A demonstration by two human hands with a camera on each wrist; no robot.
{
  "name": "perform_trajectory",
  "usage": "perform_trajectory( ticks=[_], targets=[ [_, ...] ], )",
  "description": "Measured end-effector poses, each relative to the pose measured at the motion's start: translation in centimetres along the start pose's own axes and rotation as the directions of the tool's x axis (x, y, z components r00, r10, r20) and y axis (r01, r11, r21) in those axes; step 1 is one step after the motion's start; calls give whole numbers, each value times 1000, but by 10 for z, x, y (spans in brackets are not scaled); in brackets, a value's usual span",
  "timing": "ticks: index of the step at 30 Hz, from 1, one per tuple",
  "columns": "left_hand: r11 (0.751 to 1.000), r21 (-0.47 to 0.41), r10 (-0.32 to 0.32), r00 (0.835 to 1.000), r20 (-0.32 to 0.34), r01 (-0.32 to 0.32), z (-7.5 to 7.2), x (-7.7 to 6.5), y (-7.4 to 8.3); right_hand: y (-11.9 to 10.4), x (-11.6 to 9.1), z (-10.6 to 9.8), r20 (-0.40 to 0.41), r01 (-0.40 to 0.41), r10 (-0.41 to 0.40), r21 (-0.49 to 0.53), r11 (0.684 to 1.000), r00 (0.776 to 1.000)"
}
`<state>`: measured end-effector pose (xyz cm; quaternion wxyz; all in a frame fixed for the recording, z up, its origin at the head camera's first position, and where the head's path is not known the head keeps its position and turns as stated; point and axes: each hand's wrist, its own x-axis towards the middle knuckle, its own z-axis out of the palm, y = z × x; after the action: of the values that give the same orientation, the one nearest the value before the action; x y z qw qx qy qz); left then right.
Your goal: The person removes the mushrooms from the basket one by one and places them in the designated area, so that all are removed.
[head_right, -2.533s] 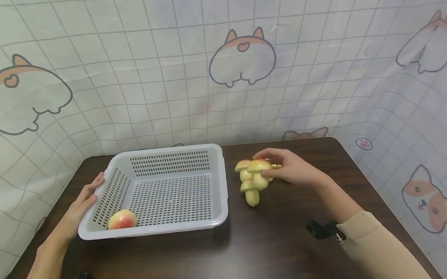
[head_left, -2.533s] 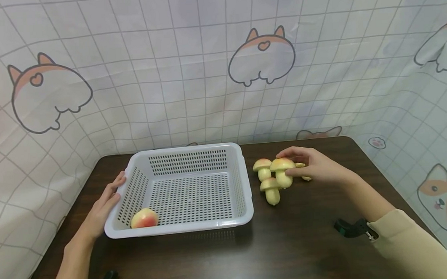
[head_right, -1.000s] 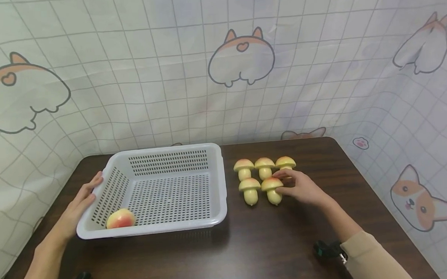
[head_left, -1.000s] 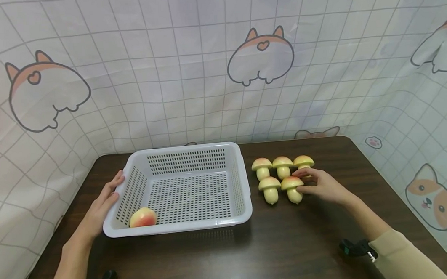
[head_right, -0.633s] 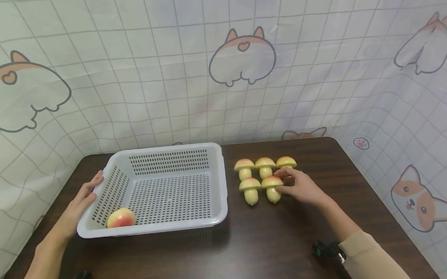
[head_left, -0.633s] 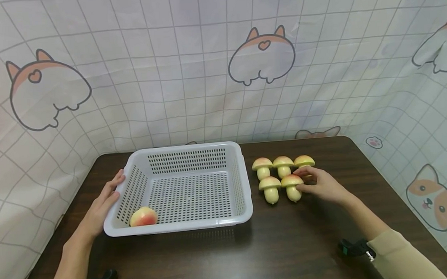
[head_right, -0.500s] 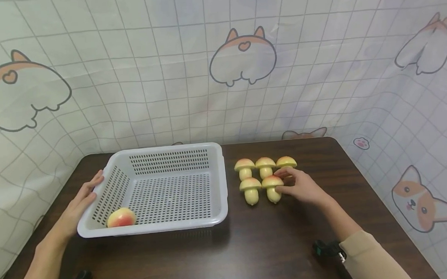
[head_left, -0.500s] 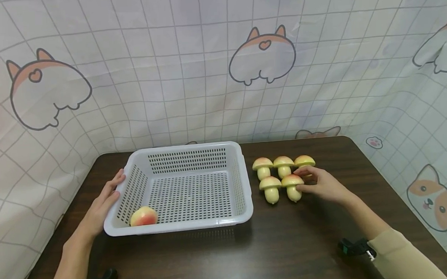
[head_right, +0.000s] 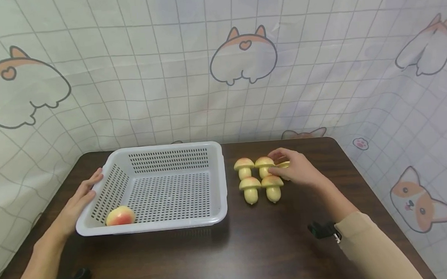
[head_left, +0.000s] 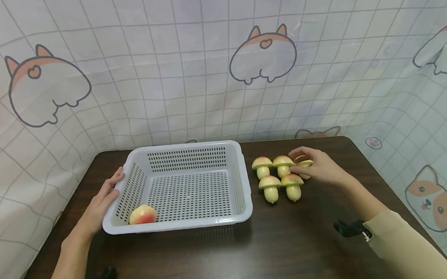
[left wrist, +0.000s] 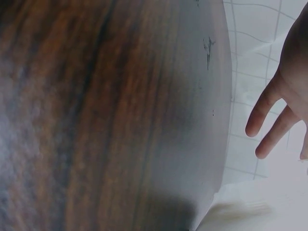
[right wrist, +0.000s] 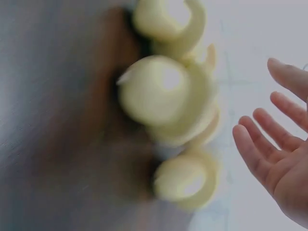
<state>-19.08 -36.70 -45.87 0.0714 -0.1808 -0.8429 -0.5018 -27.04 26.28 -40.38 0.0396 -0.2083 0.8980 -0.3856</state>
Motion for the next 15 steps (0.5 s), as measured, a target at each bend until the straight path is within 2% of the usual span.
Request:
perform_trajectory(
  ticks=[4,9,13,15],
  targets=[
    [1000,-10,9,1000,-4,-9,-1,0,-1,-33,23,1,13,84,-84,-16,996,996],
    [1000,-23,12,1000,-2,-12,-1,0,-1,-78,53,14,74,170,-169,-15,985,983],
    [1000,-8,8,1000,5,-7,0,0,-1,-113,79,32,146,227,-221,-23,974,964],
    [1000,-1,6,1000,4,-6,1,0,0,-129,91,43,188,275,-265,-30,961,946]
  ],
)
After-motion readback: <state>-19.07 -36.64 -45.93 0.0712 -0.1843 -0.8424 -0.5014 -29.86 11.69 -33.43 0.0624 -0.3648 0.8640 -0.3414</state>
